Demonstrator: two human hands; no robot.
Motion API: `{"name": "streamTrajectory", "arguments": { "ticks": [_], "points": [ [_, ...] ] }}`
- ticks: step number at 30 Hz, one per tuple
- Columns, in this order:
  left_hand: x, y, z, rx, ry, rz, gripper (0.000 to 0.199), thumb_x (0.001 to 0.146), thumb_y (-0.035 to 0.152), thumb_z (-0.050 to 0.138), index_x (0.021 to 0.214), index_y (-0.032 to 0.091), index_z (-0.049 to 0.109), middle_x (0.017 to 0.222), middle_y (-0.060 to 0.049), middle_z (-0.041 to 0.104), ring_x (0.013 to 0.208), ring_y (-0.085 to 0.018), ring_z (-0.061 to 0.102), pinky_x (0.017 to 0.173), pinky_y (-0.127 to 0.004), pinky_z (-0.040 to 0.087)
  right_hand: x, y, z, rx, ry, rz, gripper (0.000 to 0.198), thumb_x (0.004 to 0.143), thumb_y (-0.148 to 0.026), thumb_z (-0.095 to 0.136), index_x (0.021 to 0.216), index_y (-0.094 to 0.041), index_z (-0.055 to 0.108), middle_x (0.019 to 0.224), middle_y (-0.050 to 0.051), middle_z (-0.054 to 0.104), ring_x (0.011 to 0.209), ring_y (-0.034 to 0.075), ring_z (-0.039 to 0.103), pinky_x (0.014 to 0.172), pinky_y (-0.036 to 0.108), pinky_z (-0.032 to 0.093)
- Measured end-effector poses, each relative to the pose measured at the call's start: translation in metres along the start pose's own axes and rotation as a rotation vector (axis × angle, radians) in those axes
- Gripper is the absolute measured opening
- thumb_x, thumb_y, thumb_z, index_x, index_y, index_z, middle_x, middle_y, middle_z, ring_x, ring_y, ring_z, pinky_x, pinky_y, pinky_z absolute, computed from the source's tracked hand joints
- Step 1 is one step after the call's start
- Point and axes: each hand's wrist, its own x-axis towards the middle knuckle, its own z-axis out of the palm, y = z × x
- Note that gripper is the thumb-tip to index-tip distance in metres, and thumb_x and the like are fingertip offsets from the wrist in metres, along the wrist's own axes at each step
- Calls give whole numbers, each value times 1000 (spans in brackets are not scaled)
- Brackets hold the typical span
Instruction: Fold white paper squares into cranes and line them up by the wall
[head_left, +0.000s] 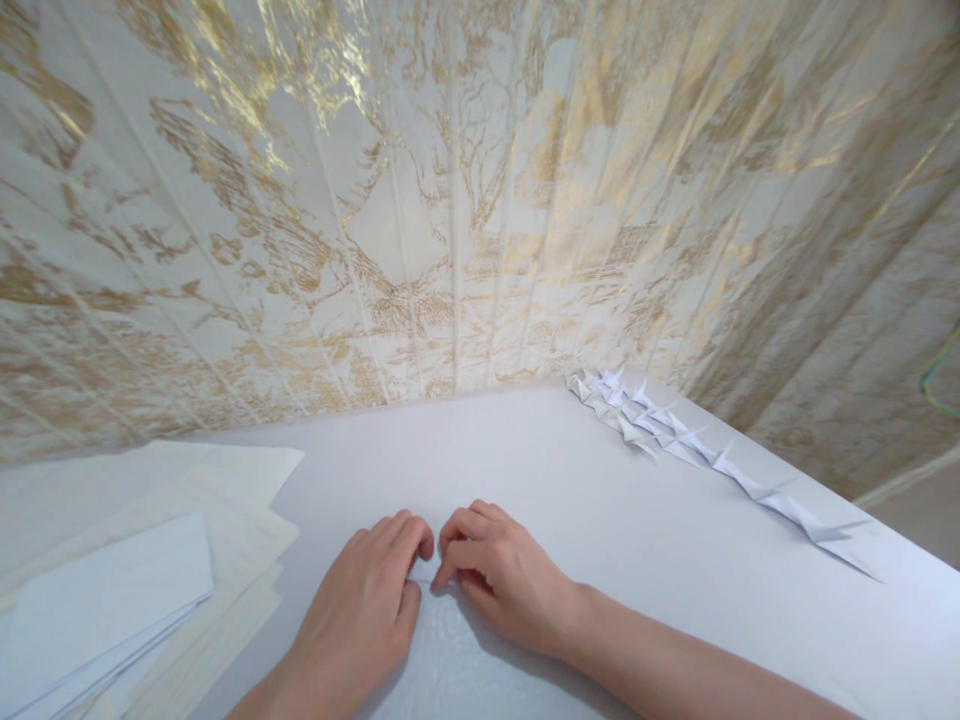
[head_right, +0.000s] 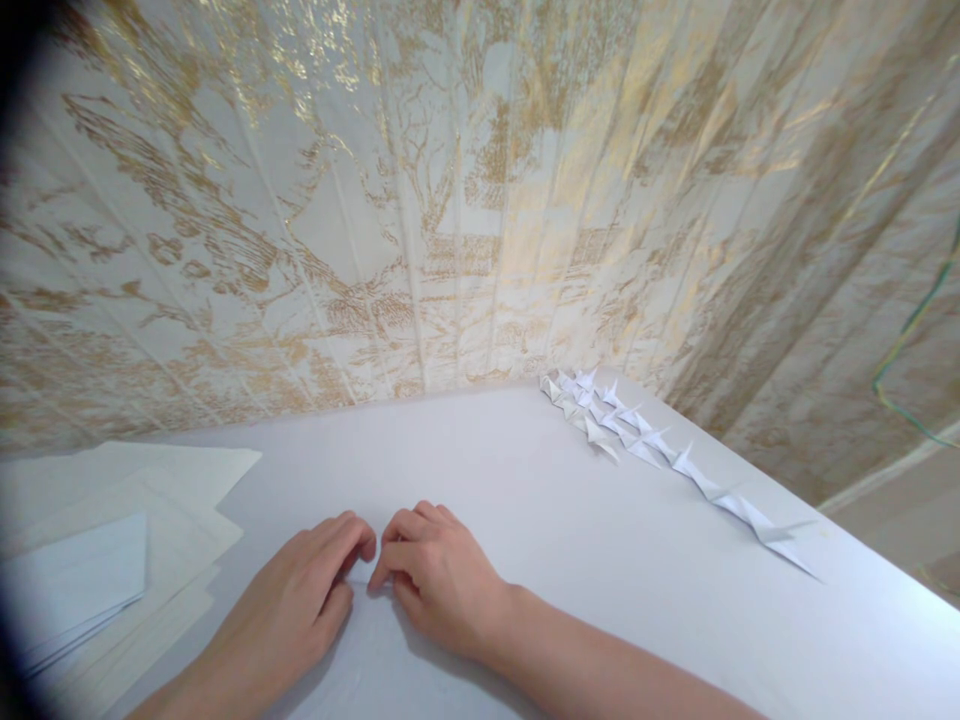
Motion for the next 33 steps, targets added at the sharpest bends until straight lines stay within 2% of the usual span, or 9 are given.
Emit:
{"name": "streamTrajectory", "arguments": {
  "ticks": [6,21,28,33],
  "points": [
    [-1,-3,4,15,31,10,23,75,4,36,84,23,46,85,-2,55,83,-23,53,76,-38,36,0,-1,0,-2,0,2,28,78,4,61,83,-21,74,92,3,64,86,18,56,83,32,43],
    [1,-4,3,-9,-3,10,31,69,-1,33,84,23,45,86,-4,55,87,-23,53,78,-38,37,1,-1,-2,-6,-8,5,29,78,4,60,83,-21,74,92,3,63,86,18,55,83,32,43],
    [-1,-1,4,10,36,14,19,77,7,39,84,23,47,87,-2,56,84,-23,53,77,-39,37,0,-1,1,-14,-14,8,30,77,5,59,85,-21,73,93,4,64,88,19,55,84,32,43],
    [-1,2,3,16,39,-14,16,77,10,42,83,23,48,86,-2,56,83,-23,53,76,-38,36,-1,-2,1,-13,-12,8,28,77,4,60,86,-20,72,93,4,64,88,19,55,84,32,43]
  ]
}}
